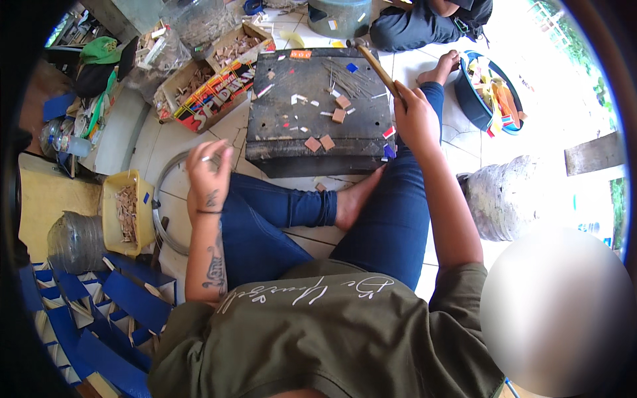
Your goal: The person sits on the floor and repeatedly uses a hammer to strike small wooden blocks placed on a dark work surface. They pick up blocks, position them, and strike them one at a time, occasionally pausing to adjust the pieces or clear debris.
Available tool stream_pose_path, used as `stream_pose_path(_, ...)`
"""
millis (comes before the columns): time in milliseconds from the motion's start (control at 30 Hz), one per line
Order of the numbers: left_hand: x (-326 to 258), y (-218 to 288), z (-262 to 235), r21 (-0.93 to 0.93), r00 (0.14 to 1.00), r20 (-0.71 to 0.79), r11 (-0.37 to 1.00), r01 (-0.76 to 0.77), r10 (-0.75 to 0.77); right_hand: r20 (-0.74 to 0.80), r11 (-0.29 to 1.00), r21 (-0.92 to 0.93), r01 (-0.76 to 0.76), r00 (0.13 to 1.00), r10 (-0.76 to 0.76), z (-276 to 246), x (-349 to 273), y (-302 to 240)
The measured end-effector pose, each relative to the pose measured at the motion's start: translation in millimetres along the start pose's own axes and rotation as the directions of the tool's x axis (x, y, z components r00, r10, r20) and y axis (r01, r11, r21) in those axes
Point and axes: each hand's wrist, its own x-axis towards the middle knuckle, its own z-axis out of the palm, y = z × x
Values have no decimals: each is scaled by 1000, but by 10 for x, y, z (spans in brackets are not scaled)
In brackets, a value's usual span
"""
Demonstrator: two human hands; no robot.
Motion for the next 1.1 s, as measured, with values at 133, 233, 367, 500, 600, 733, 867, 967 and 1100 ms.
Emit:
stream_pose_path(133, -253, -1105, -674, 85, 947, -206, 960, 267, -245, -25, 993, -93, 66, 997, -69, 324, 246, 101)
stream_pose_path(233, -655, -1999, -1387, 127, 849, -328, 872, 473, -413, 18, 997, -50, 50, 999, -49, 468, 238, 138)
stream_pose_path(367, -958, -2724, -2225, 451, 675, -360, 513, 730, -643, 21, 986, -147, 81, 997, -79, 458, 231, 70)
stream_pose_path(500, -786, -2733, -2239, 722, 637, -415, 191, 665, -649, 65, 952, -248, 181, 983, -170, 403, 384, -122)
stream_pose_path(600, -311, -2391, -1844, 529, 866, -250, 688, 497, -434, 189, 949, -212, 233, 963, -194, 520, 572, -278)
stream_pose_path(733, 196, -1320, -667, 264, 982, -161, 955, 137, -96, 318, 961, -244, 131, 947, -49, 766, 853, -390)
stream_pose_path(867, 495, -41, 176, -116, 972, 134, 977, -179, 193, 366, 991, -95, 91, 929, -50, 783, 1009, -319)
stream_pose_path(967, 639, 517, 543, -328, 897, 303, 919, -218, 321, 319, 991, 84, 100, 940, -122, 631, 982, -192)
stream_pose_path(1100, 750, 864, 1016, -256, 832, 414, 924, -283, 369, 295, 950, 304, -70, 955, -24, 443, 881, -137)
